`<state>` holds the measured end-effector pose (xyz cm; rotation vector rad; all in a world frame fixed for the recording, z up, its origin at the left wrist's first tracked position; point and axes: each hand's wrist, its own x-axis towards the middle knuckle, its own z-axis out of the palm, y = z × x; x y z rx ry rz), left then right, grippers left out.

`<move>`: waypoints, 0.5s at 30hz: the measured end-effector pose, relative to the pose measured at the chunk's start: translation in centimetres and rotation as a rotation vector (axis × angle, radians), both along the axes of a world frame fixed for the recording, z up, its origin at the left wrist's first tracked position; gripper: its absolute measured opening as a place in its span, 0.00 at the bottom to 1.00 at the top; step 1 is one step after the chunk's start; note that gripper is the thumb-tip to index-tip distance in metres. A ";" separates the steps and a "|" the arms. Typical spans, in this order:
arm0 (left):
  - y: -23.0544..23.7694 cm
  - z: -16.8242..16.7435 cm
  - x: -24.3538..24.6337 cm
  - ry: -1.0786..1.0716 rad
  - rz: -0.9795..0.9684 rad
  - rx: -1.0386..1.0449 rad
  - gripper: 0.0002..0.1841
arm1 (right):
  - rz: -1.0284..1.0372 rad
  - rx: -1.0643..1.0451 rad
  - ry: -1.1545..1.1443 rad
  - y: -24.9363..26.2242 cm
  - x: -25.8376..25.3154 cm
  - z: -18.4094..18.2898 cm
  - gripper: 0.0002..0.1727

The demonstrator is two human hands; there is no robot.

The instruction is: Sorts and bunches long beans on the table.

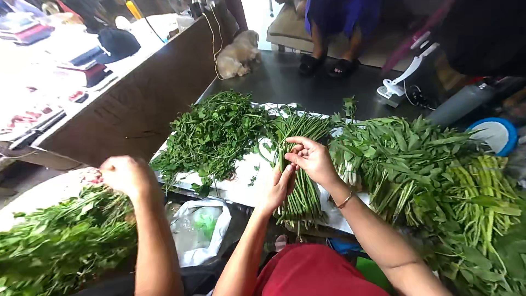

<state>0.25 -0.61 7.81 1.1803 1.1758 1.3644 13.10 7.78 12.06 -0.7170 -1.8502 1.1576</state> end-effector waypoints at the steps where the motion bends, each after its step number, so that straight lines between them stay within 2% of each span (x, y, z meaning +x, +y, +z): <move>1: 0.1 -0.4 0.0 0.068 0.030 0.004 0.14 | 0.004 0.016 -0.019 0.2 -0.1 -0.2 0.21; 3: 0.5 -1.3 -0.1 0.215 0.124 0.009 0.14 | 0.038 0.080 -0.077 0.4 -0.2 -0.3 0.23; 4: 0.6 -1.4 -0.1 0.286 0.174 0.011 0.14 | 0.057 0.108 -0.103 0.4 -0.2 -0.2 0.28; 6: 0.8 -0.5 0.1 0.411 0.252 0.034 0.12 | 0.070 0.180 -0.149 0.7 -0.3 0.6 0.39; 7: 0.8 0.6 0.1 0.454 0.262 0.027 0.11 | 0.077 0.193 -0.173 0.7 -0.2 1.4 0.41; 9: 0.9 3.2 -0.5 0.491 0.236 0.022 0.14 | 0.084 0.217 -0.152 1.0 -0.1 3.1 0.35; 12: 1.7 7.2 -2.3 0.394 0.139 0.182 0.16 | 0.132 0.315 -0.036 2.9 -2.0 7.5 0.23; 15: 2.2 11.9 -3.3 0.307 0.082 0.349 0.13 | 0.171 0.422 0.145 3.3 -3.7 12.2 0.21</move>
